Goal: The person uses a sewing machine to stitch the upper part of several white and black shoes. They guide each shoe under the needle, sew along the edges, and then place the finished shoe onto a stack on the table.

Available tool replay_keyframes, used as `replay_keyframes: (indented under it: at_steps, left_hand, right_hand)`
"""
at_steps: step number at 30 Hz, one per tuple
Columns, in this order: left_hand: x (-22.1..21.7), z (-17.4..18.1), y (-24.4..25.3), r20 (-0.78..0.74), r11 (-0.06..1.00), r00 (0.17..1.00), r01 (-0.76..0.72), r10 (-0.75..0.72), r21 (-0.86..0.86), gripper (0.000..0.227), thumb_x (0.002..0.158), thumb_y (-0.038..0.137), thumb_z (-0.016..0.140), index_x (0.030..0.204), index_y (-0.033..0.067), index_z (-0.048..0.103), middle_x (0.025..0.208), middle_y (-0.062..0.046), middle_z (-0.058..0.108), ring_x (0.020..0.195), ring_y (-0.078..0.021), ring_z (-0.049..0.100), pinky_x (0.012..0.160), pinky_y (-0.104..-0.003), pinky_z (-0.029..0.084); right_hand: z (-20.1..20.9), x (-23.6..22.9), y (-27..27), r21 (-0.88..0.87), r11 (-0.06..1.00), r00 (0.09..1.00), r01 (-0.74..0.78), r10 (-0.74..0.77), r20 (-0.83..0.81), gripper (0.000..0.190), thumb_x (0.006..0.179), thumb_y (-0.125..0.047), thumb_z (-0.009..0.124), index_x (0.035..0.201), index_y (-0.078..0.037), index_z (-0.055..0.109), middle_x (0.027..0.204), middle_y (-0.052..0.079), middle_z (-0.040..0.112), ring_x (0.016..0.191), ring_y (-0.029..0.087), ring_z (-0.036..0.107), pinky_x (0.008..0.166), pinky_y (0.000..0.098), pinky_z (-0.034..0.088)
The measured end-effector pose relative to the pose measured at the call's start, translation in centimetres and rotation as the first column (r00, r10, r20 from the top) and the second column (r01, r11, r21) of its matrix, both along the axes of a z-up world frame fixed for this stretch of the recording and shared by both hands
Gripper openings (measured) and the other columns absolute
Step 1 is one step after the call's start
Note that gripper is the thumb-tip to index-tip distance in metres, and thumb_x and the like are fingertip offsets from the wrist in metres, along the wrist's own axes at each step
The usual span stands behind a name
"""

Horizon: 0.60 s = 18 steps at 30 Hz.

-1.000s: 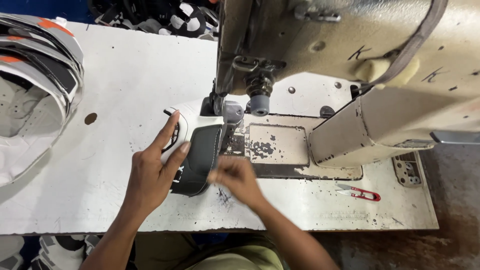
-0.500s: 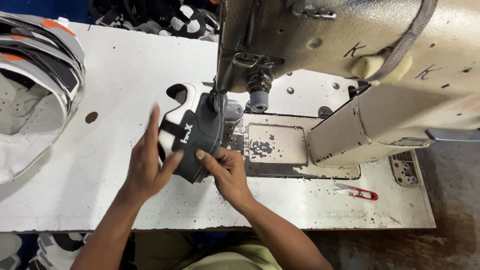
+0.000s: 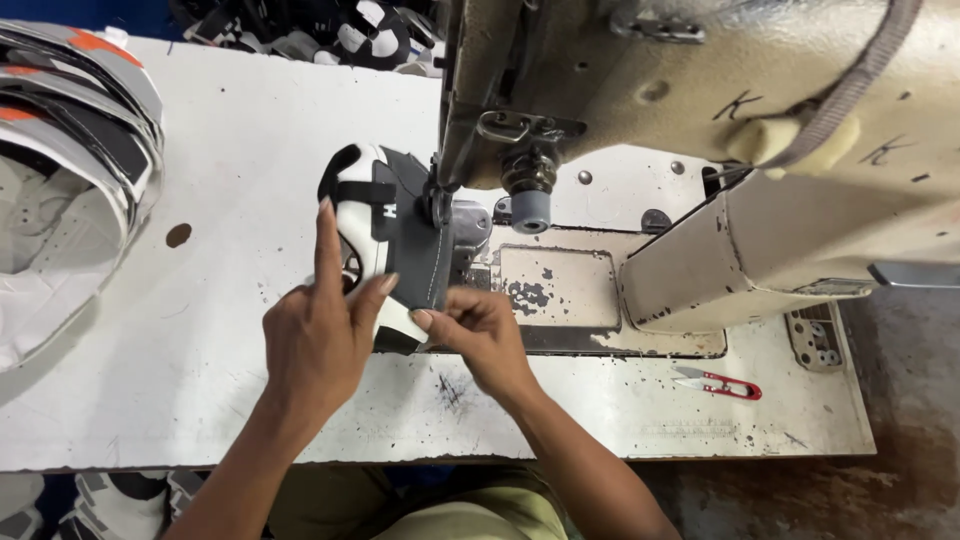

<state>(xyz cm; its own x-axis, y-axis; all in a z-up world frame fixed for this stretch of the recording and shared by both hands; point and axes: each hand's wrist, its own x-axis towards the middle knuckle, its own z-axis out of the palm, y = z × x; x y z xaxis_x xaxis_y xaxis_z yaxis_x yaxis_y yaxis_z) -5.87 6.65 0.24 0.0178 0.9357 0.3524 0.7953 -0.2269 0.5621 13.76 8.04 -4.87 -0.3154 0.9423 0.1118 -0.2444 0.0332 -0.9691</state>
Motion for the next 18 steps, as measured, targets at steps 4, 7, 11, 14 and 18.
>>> replay_keyframes:
  at_steps: [4, 7, 11, 14, 18]
  left_hand:
    - [1.1, 1.5, 1.1, -0.034, 0.997, 0.999, -0.014, 0.017, 0.071, 0.081, 0.102, 0.034, 0.063, 0.155, -0.0141, 0.024, 0.045, -0.004, 0.055, 0.034, -0.0155, 0.055, 0.033, -0.031, 0.037]
    - [1.4, 2.2, 2.3, -0.072, 0.999, 0.996, -0.045, 0.047, 0.027, 0.081, 0.102, 0.034, 0.063, 0.154, -0.0142, 0.025, 0.043, -0.004, 0.055, 0.033, -0.0159, 0.055, 0.032, -0.032, 0.037]
    - [2.0, 3.1, 4.3, -0.057, 0.994, 0.995, -0.085, 0.082, -0.065, 0.081, 0.103, 0.037, 0.062, 0.154, -0.0131, 0.023, 0.043, -0.002, 0.054, 0.03, -0.0166, 0.054, 0.029, -0.032, 0.038]
    - [1.4, 3.6, 5.1, -0.003, 0.999, 1.0, -0.019, 0.019, -0.042, 0.084, 0.103, 0.039, 0.062, 0.153, -0.0165, 0.022, 0.046, -0.007, 0.058, 0.036, -0.0164, 0.058, 0.033, -0.031, 0.042]
    - [-3.6, 0.4, 5.6, 0.151, 0.994, 0.984, 0.105, -0.098, -0.041, 0.077, 0.101, 0.035, 0.064, 0.155, -0.0086, 0.031, 0.078, -0.007, 0.068, 0.053, -0.0151, 0.066, 0.045, -0.023, 0.053]
  right_hand:
    - [-1.5, 0.1, 0.6, -0.001, 0.995, 0.993, 0.095, -0.095, -0.071, 0.026, 0.092, -0.019, 0.081, 0.073, -0.009, 0.067, 0.064, -0.002, 0.058, 0.055, 0.003, 0.047, 0.05, 0.0208, 0.039]
    - [-2.9, 0.3, 1.3, -0.002, 0.996, 0.995, 0.084, -0.084, -0.055, 0.019, 0.092, -0.019, 0.08, 0.079, -0.007, 0.071, 0.063, 0.0, 0.061, 0.052, 0.004, 0.046, 0.047, 0.0212, 0.036]
    - [-2.6, -1.6, 1.1, 0.377, 0.915, 0.904, -0.147, -0.031, 0.427, 0.019, 0.093, -0.021, 0.077, 0.096, -0.002, 0.076, 0.08, 0.0, 0.071, 0.059, 0.006, 0.058, 0.051, 0.0235, 0.043]
    - [-4.0, -2.6, 0.1, 0.262, 0.965, 0.919, -0.017, -0.088, 0.383, 0.022, 0.101, -0.019, 0.071, 0.095, 0.002, 0.075, 0.066, 0.001, 0.062, 0.057, 0.007, 0.05, 0.052, 0.0251, 0.039]
    - [-2.8, -2.6, -2.5, 0.027, 1.0, 0.99, 0.015, -0.019, 0.137, 0.023, 0.102, -0.022, 0.068, 0.107, 0.0, 0.075, 0.076, -0.001, 0.065, 0.064, 0.003, 0.052, 0.055, 0.0227, 0.04]
